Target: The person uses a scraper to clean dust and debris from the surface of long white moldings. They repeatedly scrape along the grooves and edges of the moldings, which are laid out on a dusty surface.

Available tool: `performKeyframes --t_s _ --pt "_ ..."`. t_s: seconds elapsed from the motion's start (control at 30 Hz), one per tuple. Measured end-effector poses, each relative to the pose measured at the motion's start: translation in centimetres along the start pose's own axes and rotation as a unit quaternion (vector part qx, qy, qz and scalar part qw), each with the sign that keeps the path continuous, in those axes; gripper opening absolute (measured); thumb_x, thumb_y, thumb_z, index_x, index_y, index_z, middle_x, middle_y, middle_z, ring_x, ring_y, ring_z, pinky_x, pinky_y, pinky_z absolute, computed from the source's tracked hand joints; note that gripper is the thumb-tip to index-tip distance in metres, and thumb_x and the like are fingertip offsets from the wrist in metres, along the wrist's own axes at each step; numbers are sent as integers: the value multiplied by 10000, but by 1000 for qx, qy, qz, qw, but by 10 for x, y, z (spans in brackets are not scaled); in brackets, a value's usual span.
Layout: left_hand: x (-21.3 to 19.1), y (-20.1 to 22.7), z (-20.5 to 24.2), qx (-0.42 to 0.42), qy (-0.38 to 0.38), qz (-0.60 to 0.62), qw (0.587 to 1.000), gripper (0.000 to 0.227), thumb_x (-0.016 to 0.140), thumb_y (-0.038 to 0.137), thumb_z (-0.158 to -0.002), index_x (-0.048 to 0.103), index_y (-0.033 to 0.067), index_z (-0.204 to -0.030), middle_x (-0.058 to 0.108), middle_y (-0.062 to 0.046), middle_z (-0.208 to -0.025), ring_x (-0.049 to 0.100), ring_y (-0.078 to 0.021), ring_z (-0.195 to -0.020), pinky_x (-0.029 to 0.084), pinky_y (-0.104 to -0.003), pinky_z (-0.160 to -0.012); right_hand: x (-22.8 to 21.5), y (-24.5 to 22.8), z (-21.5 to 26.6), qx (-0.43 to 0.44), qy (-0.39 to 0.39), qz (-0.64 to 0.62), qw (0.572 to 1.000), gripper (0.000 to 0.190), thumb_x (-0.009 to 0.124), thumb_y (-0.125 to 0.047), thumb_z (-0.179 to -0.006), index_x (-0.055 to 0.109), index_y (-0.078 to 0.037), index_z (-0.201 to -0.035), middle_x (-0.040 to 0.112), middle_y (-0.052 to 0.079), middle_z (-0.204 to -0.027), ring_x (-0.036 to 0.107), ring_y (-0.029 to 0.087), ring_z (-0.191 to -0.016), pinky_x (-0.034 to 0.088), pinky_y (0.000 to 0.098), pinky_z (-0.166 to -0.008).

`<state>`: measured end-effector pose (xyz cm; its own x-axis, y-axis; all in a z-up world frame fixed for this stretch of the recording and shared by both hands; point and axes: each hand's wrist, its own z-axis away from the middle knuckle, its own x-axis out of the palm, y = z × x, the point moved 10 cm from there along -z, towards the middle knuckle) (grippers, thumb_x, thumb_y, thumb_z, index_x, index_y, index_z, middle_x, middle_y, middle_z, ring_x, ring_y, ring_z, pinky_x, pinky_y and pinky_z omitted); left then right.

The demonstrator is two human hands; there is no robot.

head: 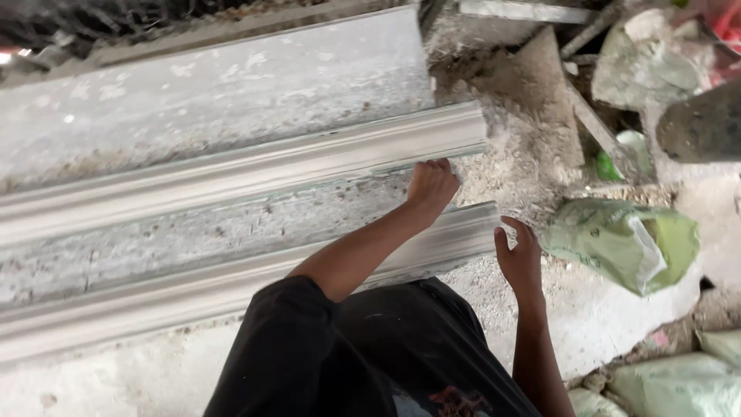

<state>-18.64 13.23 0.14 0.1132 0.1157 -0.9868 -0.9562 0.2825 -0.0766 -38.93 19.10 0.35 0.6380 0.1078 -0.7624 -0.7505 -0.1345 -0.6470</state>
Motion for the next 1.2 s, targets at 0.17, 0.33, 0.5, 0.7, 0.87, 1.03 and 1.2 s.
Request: performKeyframes --t_s 0.17,0.33,0.5,0.7,0.87,1.03,1.2 --pt "5 -36 117 -57 96 255 960 461 676 143 -932 572 68 -1375 661 -212 -1139 720 -317 -775 578 -451 -559 20 -21 5 -35 -55 1 998 323 653 -266 -1011 673 -79 -1273 669 188 -1279 613 393 -1202 509 481 -959" --pt "13 -64 307 -164 200 397 881 441 662 199 -964 552 109 -1381 679 -136 -1099 707 -347 -854 566 -458 -657 67 -48 10 -94 -116 -42 988 324 640 -290 -1010 681 -97 -1268 691 157 -1284 673 345 -1136 568 427 -893" --pt "39 -63 453 -301 258 398 828 474 661 160 -965 507 58 -1402 657 -152 -1226 699 -374 -988 591 -457 -782 125 -112 17 -113 -204 -49 971 297 661 -239 -994 700 -86 -1246 684 138 -1231 688 261 -1039 585 374 -794" --pt "39 -81 588 -434 340 464 693 494 606 64 -974 515 110 -1458 622 -181 -1296 688 -401 -957 577 -457 -761 209 -218 71 -210 -262 -30 942 269 730 -165 -907 745 -93 -1165 672 101 -1065 648 217 -821 578 348 -733" --pt "107 -77 742 -549 353 403 642 358 631 32 -909 688 135 -1247 611 -196 -1308 661 -409 -954 542 -455 -768 317 -322 177 -279 -345 -68 893 255 722 -143 -899 747 -80 -1145 704 86 -1057 685 185 -816 575 336 -765" --pt "165 -58 911 -588 462 440 497 96 586 80 -1045 681 68 -1040 691 -126 -1117 721 -282 -956 564 -348 -851 414 -433 320 -304 -461 -63 831 290 729 -214 -889 729 -61 -1136 758 67 -1018 725 164 -819 582 336 -751" --pt "176 -50 1044 -732 417 393 369 236 567 204 -1024 679 -4 -1032 656 -108 -879 608 -223 -685 499 -344 -629 481 -546 456 -380 -579 138 708 399 658 -396 -997 769 -13 -987 746 158 -809 699 252 -738 547 372 -708"
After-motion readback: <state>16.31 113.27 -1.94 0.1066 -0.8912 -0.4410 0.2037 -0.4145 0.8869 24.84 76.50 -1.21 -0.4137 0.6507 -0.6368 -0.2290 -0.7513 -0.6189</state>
